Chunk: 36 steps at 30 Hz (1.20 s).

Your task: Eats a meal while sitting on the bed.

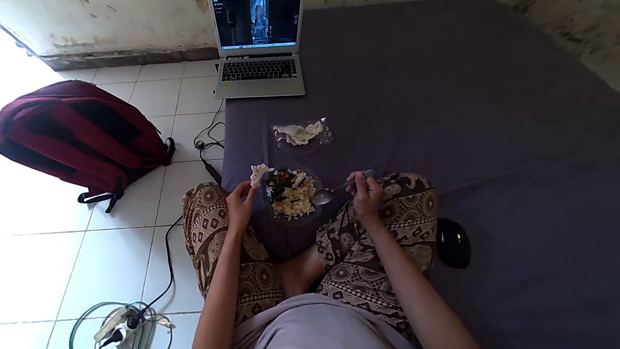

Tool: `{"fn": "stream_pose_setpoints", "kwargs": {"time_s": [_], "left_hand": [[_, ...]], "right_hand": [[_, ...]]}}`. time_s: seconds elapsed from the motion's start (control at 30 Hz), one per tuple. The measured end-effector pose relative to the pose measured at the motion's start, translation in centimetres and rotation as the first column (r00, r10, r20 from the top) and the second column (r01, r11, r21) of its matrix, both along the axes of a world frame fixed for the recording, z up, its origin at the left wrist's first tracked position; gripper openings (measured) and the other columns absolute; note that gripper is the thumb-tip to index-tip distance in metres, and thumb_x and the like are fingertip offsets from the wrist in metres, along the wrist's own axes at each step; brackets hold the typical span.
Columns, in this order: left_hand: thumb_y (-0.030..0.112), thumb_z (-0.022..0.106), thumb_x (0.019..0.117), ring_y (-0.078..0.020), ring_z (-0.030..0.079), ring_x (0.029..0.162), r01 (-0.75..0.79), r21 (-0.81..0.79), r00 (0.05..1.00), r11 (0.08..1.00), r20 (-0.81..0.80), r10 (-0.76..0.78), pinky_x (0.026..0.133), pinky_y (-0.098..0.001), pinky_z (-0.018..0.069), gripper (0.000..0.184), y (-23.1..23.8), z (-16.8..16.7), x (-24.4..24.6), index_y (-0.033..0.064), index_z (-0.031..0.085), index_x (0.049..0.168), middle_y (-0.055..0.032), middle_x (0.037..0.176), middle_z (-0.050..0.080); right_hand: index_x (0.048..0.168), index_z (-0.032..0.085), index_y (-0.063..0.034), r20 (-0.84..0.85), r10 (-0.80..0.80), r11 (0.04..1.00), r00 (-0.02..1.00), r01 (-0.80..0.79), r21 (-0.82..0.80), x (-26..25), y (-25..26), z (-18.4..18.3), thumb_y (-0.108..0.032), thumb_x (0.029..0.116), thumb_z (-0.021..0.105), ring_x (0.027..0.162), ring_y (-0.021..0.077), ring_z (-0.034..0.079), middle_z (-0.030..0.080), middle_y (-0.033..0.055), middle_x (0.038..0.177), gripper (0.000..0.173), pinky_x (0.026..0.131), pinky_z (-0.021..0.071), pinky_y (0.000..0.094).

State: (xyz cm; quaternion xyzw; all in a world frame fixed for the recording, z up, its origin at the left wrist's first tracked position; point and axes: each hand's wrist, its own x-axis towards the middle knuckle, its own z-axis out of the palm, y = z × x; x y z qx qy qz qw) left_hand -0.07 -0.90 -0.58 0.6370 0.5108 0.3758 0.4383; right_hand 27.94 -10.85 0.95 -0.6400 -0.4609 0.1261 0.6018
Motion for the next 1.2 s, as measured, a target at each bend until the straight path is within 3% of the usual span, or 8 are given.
{"fn": "stream_pose_setpoints", "kwargs": {"time_s": [0.13,0.23,0.33,0.53,0.7,0.93,1.2], "left_hand": [[0.010,0.060,0.1004,-0.0134,0.068,0.088,0.003,0.001,1.000,1.000,-0.010,-0.003,0.084,-0.0286,0.0540,0.026,0.1,-0.1,0.0,-0.0105,0.066,0.115,-0.0185,0.100,0.072],[0.010,0.060,0.1007,-0.0146,0.069,0.089,0.002,0.000,1.000,1.000,-0.013,-0.002,0.085,-0.0287,0.0541,0.027,0.0,0.0,0.0,-0.0112,0.066,0.115,-0.0196,0.100,0.072],[0.010,0.059,0.1008,-0.0139,0.069,0.088,0.001,0.009,1.000,1.000,-0.010,-0.001,0.084,-0.0279,0.0539,0.026,0.1,0.1,0.0,-0.0110,0.067,0.115,-0.0194,0.100,0.072],[0.011,0.060,0.1004,-0.0139,0.069,0.089,0.000,0.010,1.000,1.000,-0.009,0.000,0.084,-0.0283,0.0541,0.027,0.0,0.0,0.0,-0.0107,0.067,0.115,-0.0193,0.100,0.072],[0.011,0.060,0.1006,-0.0121,0.068,0.088,-0.002,0.014,1.000,1.000,-0.004,0.002,0.084,-0.0266,0.0537,0.027,0.1,-0.1,0.0,-0.0109,0.067,0.114,-0.0182,0.099,0.072],[0.011,0.060,0.1005,-0.0130,0.069,0.088,-0.003,0.025,1.000,1.000,-0.014,0.004,0.084,-0.0274,0.0540,0.027,0.0,0.0,0.0,-0.0109,0.067,0.114,-0.0187,0.098,0.072],[0.011,0.060,0.1005,-0.0126,0.069,0.088,-0.001,0.024,1.000,1.000,-0.010,0.001,0.084,-0.0275,0.0539,0.027,0.0,0.1,-0.1,-0.0114,0.067,0.115,-0.0192,0.098,0.072]], "right_hand": [[0.091,0.065,0.0180,0.204,0.045,0.998,0.978,-0.052,0.030,0.2,-0.1,-0.9,-0.006,0.1040,0.043,0.067,-0.0041,0.056,0.067,0.0127,0.079,0.035,0.067,0.0463,0.0101],[0.091,0.066,0.0178,0.288,0.051,0.996,0.956,-0.070,0.056,0.0,0.0,-1.2,-0.005,0.1033,0.044,0.069,0.0022,0.061,0.069,0.0186,0.081,0.034,0.069,0.0487,0.0127],[0.091,0.067,0.0183,0.247,0.096,0.989,0.964,-0.120,0.087,-0.1,0.0,-1.2,-0.004,0.1029,0.044,0.072,0.0005,0.063,0.070,0.0177,0.084,0.034,0.072,0.0505,0.0116],[0.089,0.066,0.0139,0.138,0.241,0.958,0.961,-0.258,0.122,-0.2,-0.2,-1.4,-0.006,0.1047,0.045,0.079,-0.0065,0.063,0.071,0.0057,0.089,0.033,0.077,0.0530,0.0109],[0.085,0.065,0.0137,0.153,0.292,0.946,0.944,-0.309,0.102,-0.3,-0.2,-1.4,-0.006,0.1035,0.046,0.078,-0.0078,0.061,0.070,0.0068,0.086,0.033,0.077,0.0503,0.0088],[0.088,0.064,0.0173,0.245,0.042,0.988,0.969,-0.076,0.133,0.0,-0.5,-1.3,-0.008,0.1062,0.041,0.073,-0.0024,0.062,0.069,0.0141,0.084,0.039,0.072,0.0509,0.0111],[0.086,0.063,0.0111,0.381,0.141,0.955,0.914,-0.227,0.190,-0.2,-0.4,-1.7,-0.015,0.1087,0.043,0.077,-0.0004,0.063,0.067,0.0143,0.081,0.040,0.076,0.0496,0.0094]]}}
